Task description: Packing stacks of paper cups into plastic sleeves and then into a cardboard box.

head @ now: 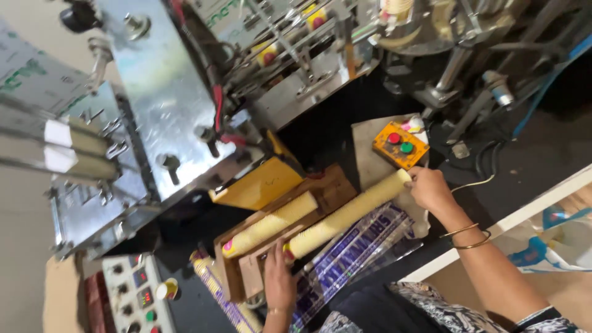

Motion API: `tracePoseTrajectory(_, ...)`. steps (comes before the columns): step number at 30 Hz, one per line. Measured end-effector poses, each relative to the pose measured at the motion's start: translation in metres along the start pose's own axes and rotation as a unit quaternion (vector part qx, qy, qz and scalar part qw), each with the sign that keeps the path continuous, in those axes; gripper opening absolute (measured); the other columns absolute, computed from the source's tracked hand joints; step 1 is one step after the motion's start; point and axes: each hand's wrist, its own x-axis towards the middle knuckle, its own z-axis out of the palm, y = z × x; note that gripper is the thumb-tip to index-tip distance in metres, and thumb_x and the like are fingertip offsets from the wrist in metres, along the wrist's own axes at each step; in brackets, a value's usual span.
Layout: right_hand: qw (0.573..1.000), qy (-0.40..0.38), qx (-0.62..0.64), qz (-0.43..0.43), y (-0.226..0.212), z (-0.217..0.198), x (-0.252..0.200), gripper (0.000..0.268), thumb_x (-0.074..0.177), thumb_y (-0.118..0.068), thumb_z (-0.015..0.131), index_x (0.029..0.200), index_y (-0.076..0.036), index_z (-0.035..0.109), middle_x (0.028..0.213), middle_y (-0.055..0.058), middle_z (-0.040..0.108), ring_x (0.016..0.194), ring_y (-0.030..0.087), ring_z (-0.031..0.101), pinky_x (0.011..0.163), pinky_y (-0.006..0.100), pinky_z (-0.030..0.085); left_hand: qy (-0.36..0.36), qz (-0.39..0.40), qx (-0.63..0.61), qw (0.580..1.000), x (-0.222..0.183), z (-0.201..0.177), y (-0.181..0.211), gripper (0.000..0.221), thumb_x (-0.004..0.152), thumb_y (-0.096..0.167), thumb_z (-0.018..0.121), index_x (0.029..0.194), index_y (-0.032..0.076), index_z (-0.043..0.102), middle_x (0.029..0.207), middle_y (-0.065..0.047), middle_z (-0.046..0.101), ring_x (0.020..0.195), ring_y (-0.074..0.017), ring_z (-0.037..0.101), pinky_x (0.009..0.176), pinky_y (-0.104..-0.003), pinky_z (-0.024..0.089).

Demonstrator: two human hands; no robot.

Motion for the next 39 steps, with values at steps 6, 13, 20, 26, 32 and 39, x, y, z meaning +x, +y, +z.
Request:
tracePoseTrajectory(6,0.995,-0.1,0.02,0.023,-0.017,-0.011,0.009,0.022,0.079,-0.011,0.077,0.101,-0.009,0.077,0.087,0.018,0.077,0.081,0.031,0.078,0.073,0.039,0.058,-0.017,0.01,0.029,0.999,0.004,-0.006,-0.003,0.074,0.068,-0.008,0.07,0.138,0.005,0.051,0.129,-0.017,0.062,0.124,-0.0403,0.053,0.104,-0.05,0.046)
tracePoseTrajectory(13,0.994,-0.054,-0.082,-0.053,-0.031,0.016,-0.002,0.017,0.083,-0.013,0.079,0.093,-0.001,0.072,0.091,0.022,0.071,0.083,0.038,0.072,0.072,0.042,0.058,0.01,0.011,0.0,1.0,0.007,-0.026,0.008,0.085,0.05,0.0,0.073,0.133,0.002,0.057,0.133,-0.024,0.06,0.116,-0.0453,0.051,0.094,-0.051,0.045)
tracePoseTrajectory(20,0.964,-0.038,-0.119,-0.236,-0.068,0.032,-0.089,0.022,0.088,-0.011,0.07,0.109,-0.015,0.074,0.114,0.009,0.073,0.107,0.034,0.067,0.091,0.043,0.055,-0.08,0.031,-0.106,0.991,-0.059,0.004,0.004,0.046,0.086,0.004,0.064,0.132,0.009,0.062,0.13,-0.013,0.062,0.123,-0.0343,0.059,0.106,-0.042,0.048)
tracePoseTrajectory(26,0.843,-0.099,-0.146,-0.509,-0.066,0.03,-0.153,0.054,0.076,-0.021,0.059,0.128,-0.005,0.063,0.122,0.018,0.07,0.104,0.035,0.068,0.084,0.04,0.055,-0.12,0.12,-0.102,0.98,-0.09,0.025,0.0,0.063,0.08,0.011,0.069,0.14,-0.004,0.053,0.15,-0.024,0.051,0.139,-0.042,0.047,0.108,-0.046,0.042)
tracePoseTrajectory(32,0.828,-0.09,-0.164,-0.529,-0.031,0.04,-0.148,0.022,0.085,-0.01,0.062,0.105,-0.003,0.07,0.101,0.012,0.072,0.084,0.026,0.071,0.073,0.037,0.058,-0.081,0.155,-0.049,0.983,-0.113,0.034,-0.004,0.034,0.09,0.006,0.064,0.123,0.0,0.066,0.127,-0.02,0.065,0.118,-0.0368,0.062,0.097,-0.044,0.052)
tracePoseTrajectory(39,0.814,0.001,-0.206,-0.543,-0.046,0.041,-0.145,0.01,0.085,-0.016,0.073,0.089,-0.007,0.074,0.09,0.005,0.071,0.081,0.023,0.068,0.085,0.04,0.053,-0.037,0.038,-0.156,0.986,-0.095,0.041,-0.011,0.007,0.084,0.004,0.068,0.09,0.005,0.07,0.081,-0.013,0.069,0.081,-0.0348,0.066,0.074,-0.046,0.052)
